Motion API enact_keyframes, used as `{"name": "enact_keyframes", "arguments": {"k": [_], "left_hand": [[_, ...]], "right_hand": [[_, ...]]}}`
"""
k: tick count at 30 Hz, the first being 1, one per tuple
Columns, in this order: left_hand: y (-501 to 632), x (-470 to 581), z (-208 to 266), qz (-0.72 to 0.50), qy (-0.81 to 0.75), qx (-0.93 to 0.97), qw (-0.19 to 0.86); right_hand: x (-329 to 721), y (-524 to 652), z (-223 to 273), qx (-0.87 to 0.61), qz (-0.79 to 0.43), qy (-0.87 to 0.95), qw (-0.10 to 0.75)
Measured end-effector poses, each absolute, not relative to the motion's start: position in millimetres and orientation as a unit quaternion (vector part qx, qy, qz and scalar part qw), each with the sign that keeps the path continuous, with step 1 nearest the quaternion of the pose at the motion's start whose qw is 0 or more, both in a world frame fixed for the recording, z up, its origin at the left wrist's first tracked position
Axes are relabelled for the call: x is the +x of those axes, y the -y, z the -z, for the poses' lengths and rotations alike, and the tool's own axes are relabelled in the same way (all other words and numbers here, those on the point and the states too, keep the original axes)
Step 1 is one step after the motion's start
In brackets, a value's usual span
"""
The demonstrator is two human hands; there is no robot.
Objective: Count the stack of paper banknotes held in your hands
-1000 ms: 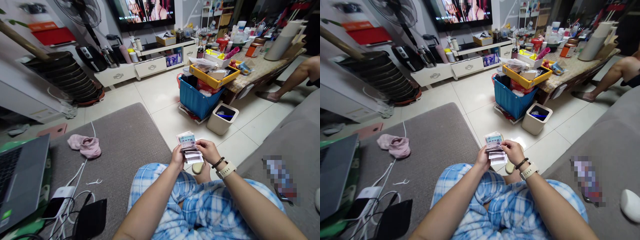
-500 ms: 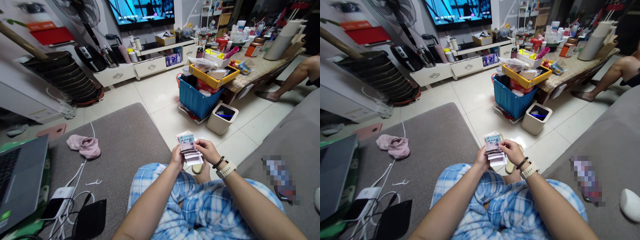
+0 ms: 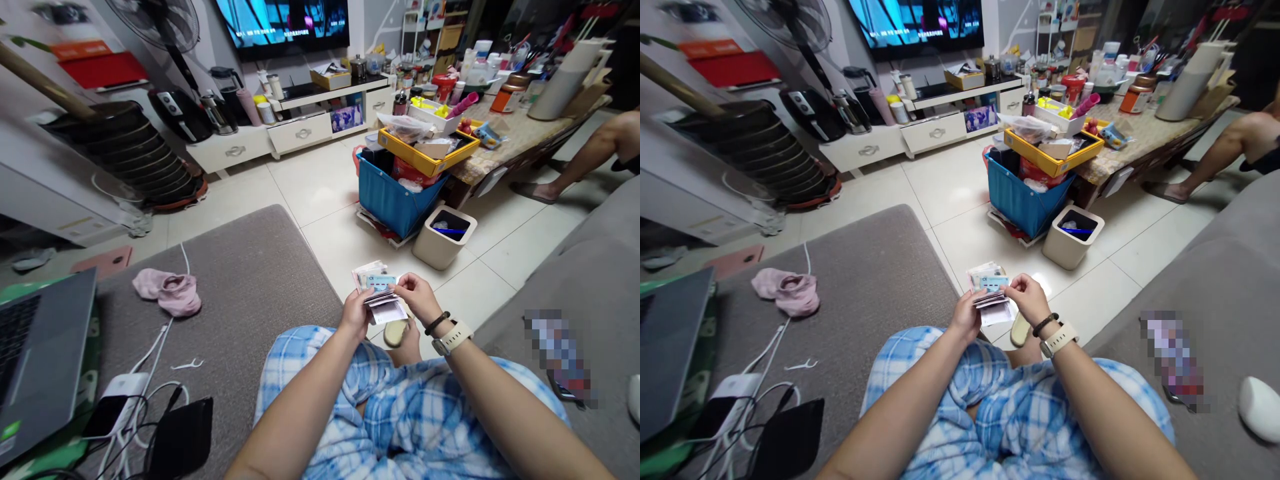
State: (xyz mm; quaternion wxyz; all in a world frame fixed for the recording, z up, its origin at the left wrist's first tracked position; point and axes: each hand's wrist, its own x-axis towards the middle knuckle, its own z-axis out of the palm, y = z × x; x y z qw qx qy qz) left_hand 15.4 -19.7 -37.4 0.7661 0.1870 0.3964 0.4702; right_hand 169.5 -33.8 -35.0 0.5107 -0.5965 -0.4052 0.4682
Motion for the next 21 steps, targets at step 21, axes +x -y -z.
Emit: {"name": "enact_keyframes", "arguments": {"k": [21], "left_hand": [[19, 17, 35, -0.487, -0.387, 0.153, 0.768]], "right_hand": [[164, 37, 18, -0.522, -0.494, 0.425, 0.55]]}}
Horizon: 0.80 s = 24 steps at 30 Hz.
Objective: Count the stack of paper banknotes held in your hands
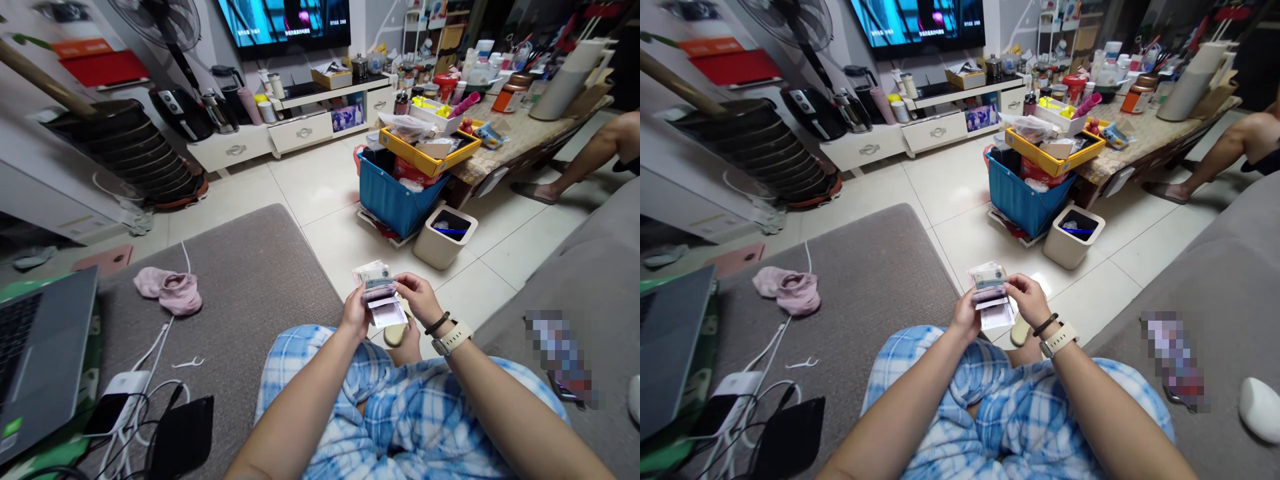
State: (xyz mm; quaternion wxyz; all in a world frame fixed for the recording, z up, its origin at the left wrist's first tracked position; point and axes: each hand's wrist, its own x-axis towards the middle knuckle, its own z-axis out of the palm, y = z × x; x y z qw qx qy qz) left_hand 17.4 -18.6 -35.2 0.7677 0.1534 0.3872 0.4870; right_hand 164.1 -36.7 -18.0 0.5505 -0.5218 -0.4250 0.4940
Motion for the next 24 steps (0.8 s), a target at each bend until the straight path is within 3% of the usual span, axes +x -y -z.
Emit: {"name": "enact_keyframes", "arguments": {"k": [13, 24], "left_hand": [[17, 18, 34, -0.484, -0.411, 0.156, 0.757], [20, 16, 32, -0.48, -0.411, 0.183, 0.753]], "right_hand": [[163, 38, 22, -0.538, -0.522, 0.426, 0.507], [168, 34, 39, -0.612, -0.429, 0.427, 0.509]]}}
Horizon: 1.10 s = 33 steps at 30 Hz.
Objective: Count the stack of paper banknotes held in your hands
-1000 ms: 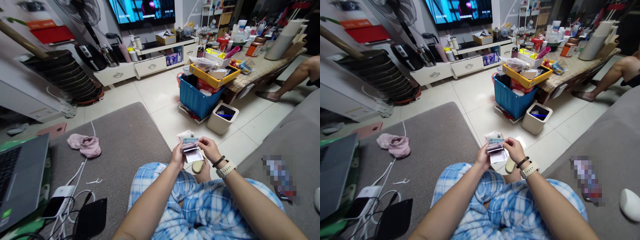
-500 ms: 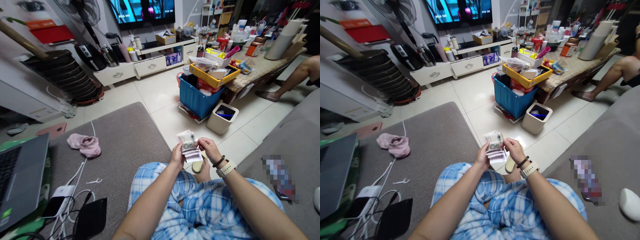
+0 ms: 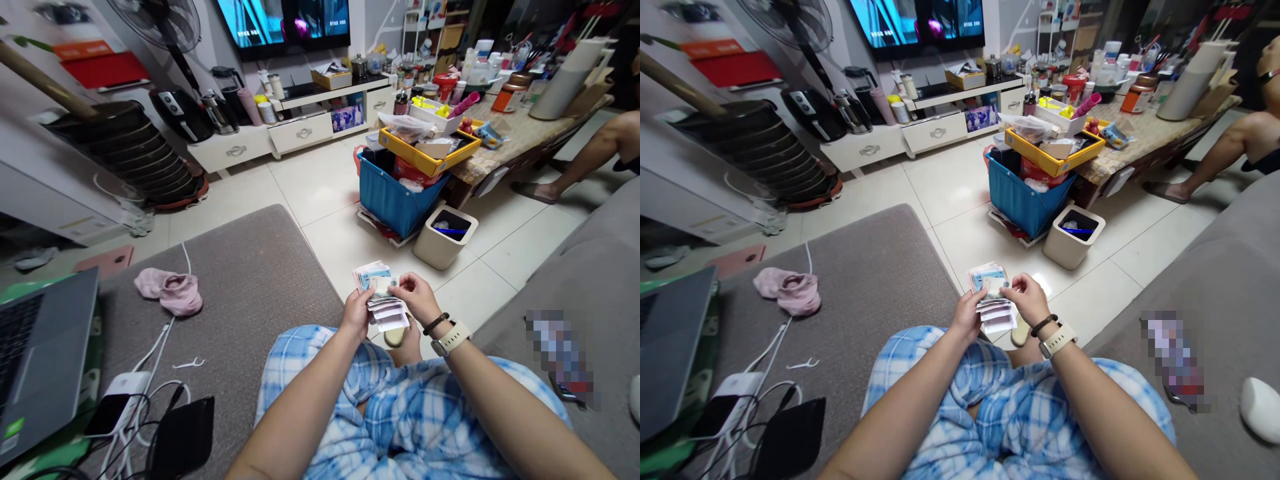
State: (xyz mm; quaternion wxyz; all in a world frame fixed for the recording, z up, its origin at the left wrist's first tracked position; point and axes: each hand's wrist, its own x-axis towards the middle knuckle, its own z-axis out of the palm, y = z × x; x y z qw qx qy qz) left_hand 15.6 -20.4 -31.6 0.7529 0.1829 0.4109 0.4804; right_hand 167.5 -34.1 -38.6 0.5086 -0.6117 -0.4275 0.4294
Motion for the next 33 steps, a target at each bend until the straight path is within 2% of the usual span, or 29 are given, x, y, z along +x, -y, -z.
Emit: {"name": "enact_keyframes", "arguments": {"k": [14, 33], "left_hand": [[15, 18, 41, -0.489, -0.41, 0.134, 0.758], [18, 16, 35, -0.489, -0.429, 0.172, 0.74]], "right_hand": [[162, 38, 24, -0.527, -0.515, 0.419, 0.531], [164, 38, 22, -0.541, -0.521, 0.417, 0.512]]}}
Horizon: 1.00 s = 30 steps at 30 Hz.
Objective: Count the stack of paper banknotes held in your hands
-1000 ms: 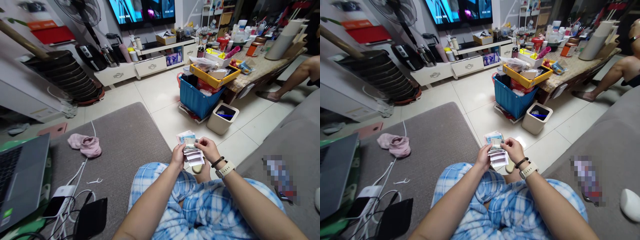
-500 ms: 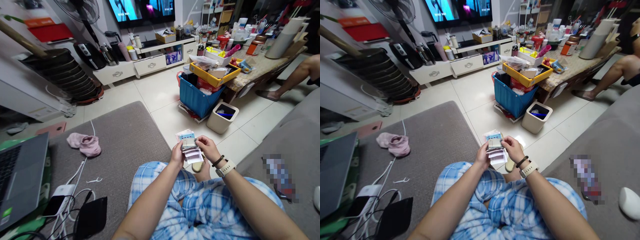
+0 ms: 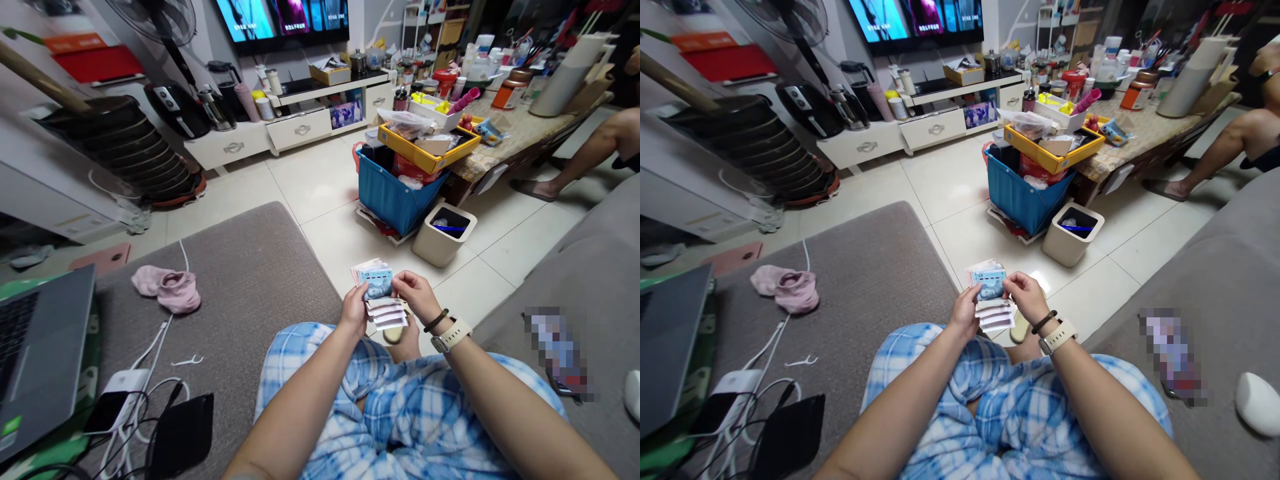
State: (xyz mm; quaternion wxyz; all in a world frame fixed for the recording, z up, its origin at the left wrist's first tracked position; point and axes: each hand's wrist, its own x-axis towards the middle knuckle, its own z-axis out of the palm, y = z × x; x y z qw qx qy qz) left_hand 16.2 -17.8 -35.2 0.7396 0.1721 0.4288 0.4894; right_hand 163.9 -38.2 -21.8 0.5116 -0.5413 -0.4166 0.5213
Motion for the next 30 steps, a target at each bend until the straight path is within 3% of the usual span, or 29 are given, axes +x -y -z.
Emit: {"name": "enact_keyframes", "arguments": {"k": [8, 30], "left_hand": [[18, 16, 37, -0.477, -0.429, 0.18, 0.746], [16, 17, 39, -0.489, -0.416, 0.155, 0.751]], "right_hand": [[169, 35, 38, -0.605, -0.452, 0.425, 0.499], [164, 38, 19, -0.551, -0.495, 0.448, 0.5]]}}
